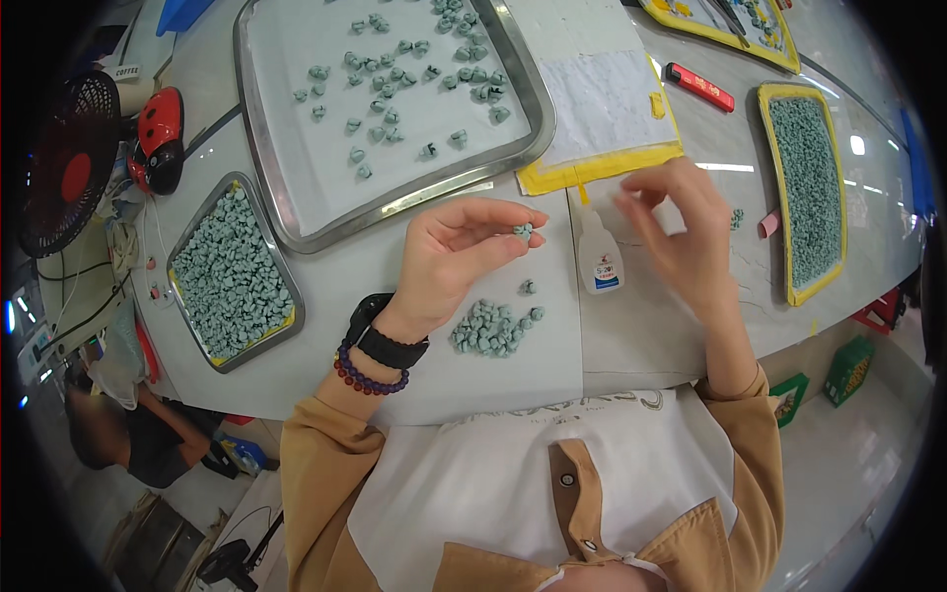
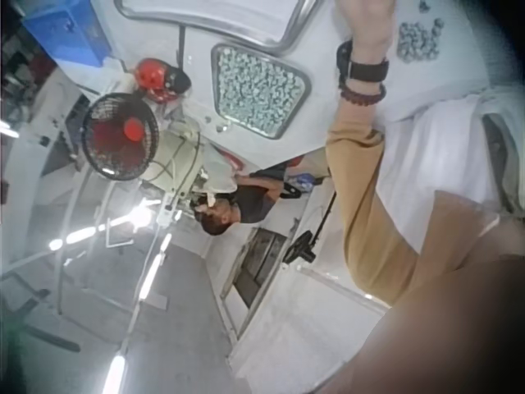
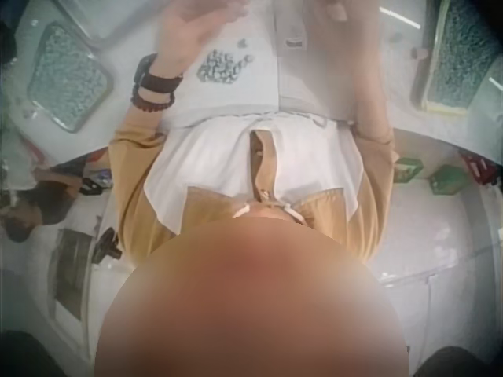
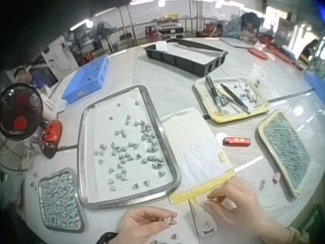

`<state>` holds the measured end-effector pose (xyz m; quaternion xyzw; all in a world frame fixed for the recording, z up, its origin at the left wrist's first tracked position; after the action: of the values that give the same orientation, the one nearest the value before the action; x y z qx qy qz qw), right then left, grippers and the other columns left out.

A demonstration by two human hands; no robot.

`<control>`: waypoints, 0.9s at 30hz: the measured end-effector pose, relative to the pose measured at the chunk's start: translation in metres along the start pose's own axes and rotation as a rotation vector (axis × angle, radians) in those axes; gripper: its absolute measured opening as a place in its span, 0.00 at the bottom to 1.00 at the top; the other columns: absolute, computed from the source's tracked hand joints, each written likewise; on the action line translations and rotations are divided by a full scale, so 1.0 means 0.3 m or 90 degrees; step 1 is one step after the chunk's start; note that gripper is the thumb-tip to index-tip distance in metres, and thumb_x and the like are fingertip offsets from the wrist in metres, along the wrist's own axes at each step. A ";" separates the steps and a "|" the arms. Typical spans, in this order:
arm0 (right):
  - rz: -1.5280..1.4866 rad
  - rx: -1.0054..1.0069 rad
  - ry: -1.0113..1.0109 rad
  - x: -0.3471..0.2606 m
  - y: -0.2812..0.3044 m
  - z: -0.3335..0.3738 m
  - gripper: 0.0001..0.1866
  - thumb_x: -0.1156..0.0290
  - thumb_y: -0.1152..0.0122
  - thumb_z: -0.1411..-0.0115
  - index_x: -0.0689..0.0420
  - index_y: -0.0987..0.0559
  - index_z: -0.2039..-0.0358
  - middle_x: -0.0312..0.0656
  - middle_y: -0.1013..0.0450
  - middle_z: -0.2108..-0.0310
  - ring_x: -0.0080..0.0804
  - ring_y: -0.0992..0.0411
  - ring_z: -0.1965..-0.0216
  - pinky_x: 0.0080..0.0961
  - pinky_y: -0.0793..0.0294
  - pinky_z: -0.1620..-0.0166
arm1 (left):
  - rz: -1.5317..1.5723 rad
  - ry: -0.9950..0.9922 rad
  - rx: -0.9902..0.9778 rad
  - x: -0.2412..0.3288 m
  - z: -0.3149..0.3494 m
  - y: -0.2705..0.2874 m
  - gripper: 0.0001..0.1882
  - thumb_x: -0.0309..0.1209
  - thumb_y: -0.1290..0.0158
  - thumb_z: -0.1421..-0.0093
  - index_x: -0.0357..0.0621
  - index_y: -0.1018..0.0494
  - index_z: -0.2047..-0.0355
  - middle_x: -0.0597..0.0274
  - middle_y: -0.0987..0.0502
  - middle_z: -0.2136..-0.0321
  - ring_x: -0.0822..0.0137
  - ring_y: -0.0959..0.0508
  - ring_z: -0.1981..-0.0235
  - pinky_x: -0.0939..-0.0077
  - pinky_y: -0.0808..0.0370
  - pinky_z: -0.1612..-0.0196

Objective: Applying adhesive to small green plastic toy parts and joining them together.

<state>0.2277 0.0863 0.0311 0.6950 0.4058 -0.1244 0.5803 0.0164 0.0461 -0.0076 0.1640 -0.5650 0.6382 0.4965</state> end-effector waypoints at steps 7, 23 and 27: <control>-0.150 -0.009 0.087 -0.143 -0.076 0.022 0.12 0.84 0.35 0.59 0.56 0.23 0.73 0.34 0.29 0.76 0.29 0.33 0.74 0.25 0.40 0.67 | 0.002 -0.063 -0.020 0.004 0.000 -0.006 0.12 0.14 0.49 0.45 0.33 0.26 0.60 0.51 0.23 0.59 0.65 0.22 0.58 0.72 0.26 0.52; -0.106 0.022 0.119 -0.143 -0.108 0.041 0.13 0.80 0.33 0.61 0.53 0.24 0.73 0.30 0.31 0.77 0.28 0.36 0.74 0.26 0.42 0.66 | -0.117 -0.086 -0.013 0.003 0.005 -0.016 0.12 0.13 0.49 0.45 0.31 0.25 0.60 0.52 0.23 0.58 0.66 0.24 0.56 0.72 0.26 0.50; -0.103 0.031 0.125 -0.138 -0.107 0.042 0.13 0.79 0.32 0.62 0.52 0.24 0.73 0.30 0.32 0.77 0.28 0.35 0.74 0.26 0.42 0.65 | -0.116 -0.096 -0.010 0.003 0.002 -0.020 0.12 0.14 0.49 0.45 0.31 0.25 0.59 0.52 0.23 0.58 0.66 0.24 0.56 0.72 0.26 0.50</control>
<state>0.1822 0.0575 0.0313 0.6828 0.5122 -0.1123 0.5087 0.0207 0.0452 -0.0035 0.2584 -0.5884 0.5722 0.5096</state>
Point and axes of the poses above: each hand's wrist, its own z-axis away from the middle knuckle, its own y-axis out of the back of the hand, x = y × z, the point moved 4 cm from there along -z, towards the middle knuckle
